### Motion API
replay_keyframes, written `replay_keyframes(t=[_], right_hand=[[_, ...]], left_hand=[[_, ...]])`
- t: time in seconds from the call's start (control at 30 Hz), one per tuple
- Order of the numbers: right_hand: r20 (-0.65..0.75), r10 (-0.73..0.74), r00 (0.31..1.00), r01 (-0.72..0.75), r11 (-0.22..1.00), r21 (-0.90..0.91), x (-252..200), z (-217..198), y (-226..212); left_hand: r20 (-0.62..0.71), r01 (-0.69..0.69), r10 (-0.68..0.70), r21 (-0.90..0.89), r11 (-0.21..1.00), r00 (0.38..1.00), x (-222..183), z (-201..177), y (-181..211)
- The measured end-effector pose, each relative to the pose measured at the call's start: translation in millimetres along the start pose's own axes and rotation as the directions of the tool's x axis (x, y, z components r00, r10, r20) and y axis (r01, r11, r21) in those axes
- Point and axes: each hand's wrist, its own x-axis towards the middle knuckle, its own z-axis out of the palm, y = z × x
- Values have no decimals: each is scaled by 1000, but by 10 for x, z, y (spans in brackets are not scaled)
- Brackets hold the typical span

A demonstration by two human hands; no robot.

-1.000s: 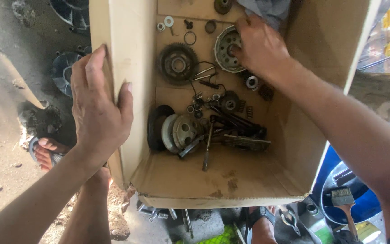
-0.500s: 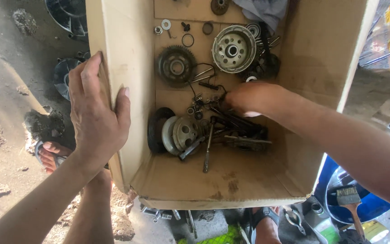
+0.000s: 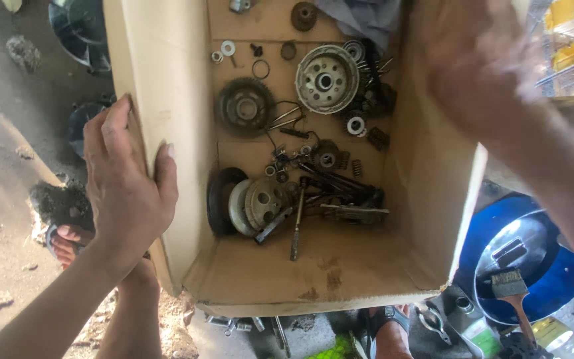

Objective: Assembling internal components of a motorcycle engine part using pliers and hands.

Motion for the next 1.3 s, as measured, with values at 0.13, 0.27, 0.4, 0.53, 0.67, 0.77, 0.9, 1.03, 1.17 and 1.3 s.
replay_keyframes(t=[0.13, 0.27, 0.4, 0.53, 0.67, 0.77, 0.9, 1.03, 1.17, 1.3], right_hand=[[-73, 560, 825, -245, 471, 847, 106, -165, 300], [109, 627, 771, -406, 352, 843, 249, 261, 68], [140, 575, 806, -428, 402, 809, 366, 491, -94], [322, 522, 790, -403, 46, 914, 360, 134, 69], [200, 598, 776, -243, -8, 970, 391, -62, 270], [310, 509, 803, -387, 50, 921, 574, -1, 304], [291, 555, 779, -543, 366, 755, 669, 198, 135], [324, 574, 752, -554, 285, 782, 683, 121, 156], [299, 598, 744, -525, 246, 815, 665, 90, 175], [320, 610, 725, -527, 193, 828, 653, 37, 164]], left_hand=[[57, 48, -57, 153, 987, 997, 73, -66, 123], [66, -80, 58, 400, 913, 996, 174, -23, 87], [110, -235, 209, 522, 820, 972, 316, 130, 148], [190, -372, 328, 298, 879, 926, 753, 442, 663], [603, -215, 67, 176, 961, 795, 984, 1543, 743], [499, -361, 105, 451, 816, 860, 1131, 2229, 748], [354, -229, 143, 212, 950, 924, 1248, 2373, 907], [376, -145, 58, 207, 968, 925, 1328, 2457, 930], [411, -131, 43, 187, 974, 911, 1431, 2299, 919], [459, -61, 33, 46, 997, 888, 1467, 2059, 923]])
